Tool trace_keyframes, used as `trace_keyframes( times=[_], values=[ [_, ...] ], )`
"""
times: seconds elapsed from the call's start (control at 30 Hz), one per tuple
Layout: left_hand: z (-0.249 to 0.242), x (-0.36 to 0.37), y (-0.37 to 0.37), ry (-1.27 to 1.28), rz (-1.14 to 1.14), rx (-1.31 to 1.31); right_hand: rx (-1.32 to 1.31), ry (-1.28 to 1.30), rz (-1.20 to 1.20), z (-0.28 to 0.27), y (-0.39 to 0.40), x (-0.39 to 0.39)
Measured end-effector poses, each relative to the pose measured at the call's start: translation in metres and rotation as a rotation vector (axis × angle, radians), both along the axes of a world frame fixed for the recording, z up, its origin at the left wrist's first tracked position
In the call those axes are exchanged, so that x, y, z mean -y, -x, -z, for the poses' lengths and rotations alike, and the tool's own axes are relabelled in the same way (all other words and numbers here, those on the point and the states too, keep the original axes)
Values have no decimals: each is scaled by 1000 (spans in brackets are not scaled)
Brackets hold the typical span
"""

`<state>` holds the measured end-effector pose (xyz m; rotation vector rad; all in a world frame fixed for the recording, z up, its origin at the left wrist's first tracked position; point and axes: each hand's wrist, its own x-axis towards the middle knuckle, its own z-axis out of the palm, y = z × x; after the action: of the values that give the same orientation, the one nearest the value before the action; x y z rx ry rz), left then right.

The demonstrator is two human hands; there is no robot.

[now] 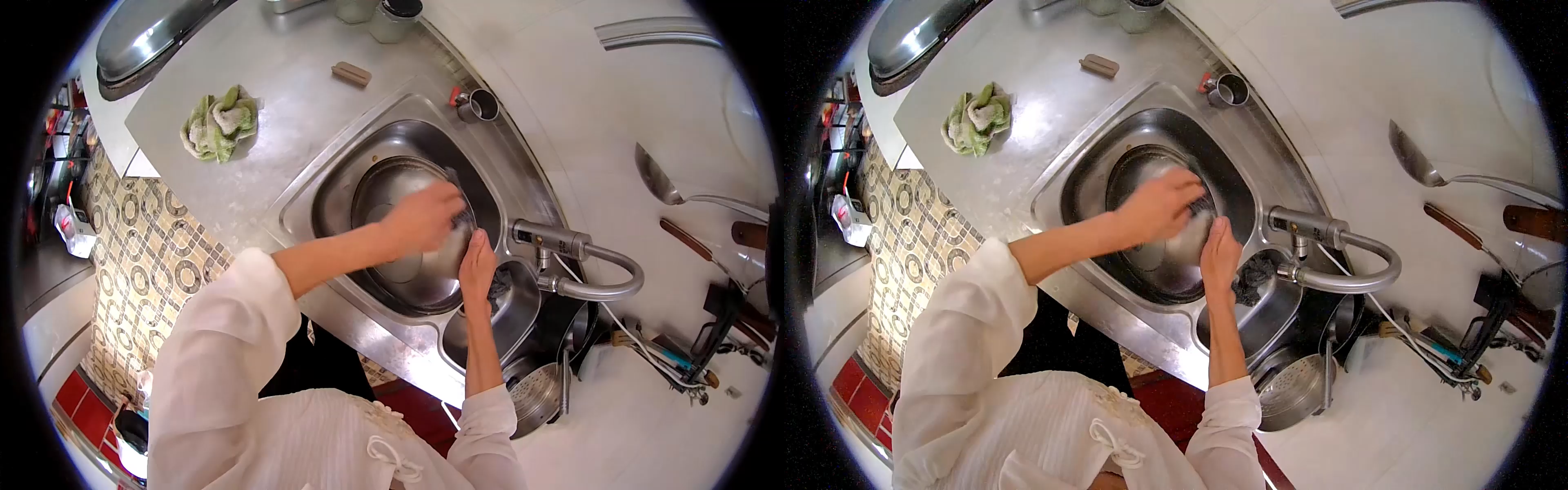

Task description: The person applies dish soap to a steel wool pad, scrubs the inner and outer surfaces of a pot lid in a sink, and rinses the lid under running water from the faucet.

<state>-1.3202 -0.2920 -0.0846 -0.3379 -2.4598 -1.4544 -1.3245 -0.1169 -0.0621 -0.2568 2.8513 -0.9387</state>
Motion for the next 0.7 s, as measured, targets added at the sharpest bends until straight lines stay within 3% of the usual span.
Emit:
trace_keyframes(
  times=[0.1, 0.17, 0.27, 0.37, 0.43, 0.53, 0.6, 0.63, 0.7],
  values=[
    [0, -2, -4, 147, 194, -165, -55, 6, -20, 0, 5, 3],
    [14, 12, 11, 131, 211, -104, -80, -73, -40, 1, -1, 1],
    [26, 23, 23, 93, -191, 97, -76, -65, -40, -5, 5, 7],
    [15, -2, 4, 92, 64, -140, -51, -75, -31, -3, 5, 5],
    [17, -5, 3, 82, 71, -155, -15, -105, -12, -6, -1, -1],
    [38, 27, 29, 150, -212, 127, -43, -73, 0, -6, 3, 3],
    [54, 52, 32, 225, -167, 394, -43, -74, 15, -4, 1, -1],
    [60, 56, 28, 229, -161, 392, -37, -75, 40, -3, -1, -2],
    [61, 60, 21, -32, -317, 330, -29, -59, 52, -5, -1, -1]
  ],
)
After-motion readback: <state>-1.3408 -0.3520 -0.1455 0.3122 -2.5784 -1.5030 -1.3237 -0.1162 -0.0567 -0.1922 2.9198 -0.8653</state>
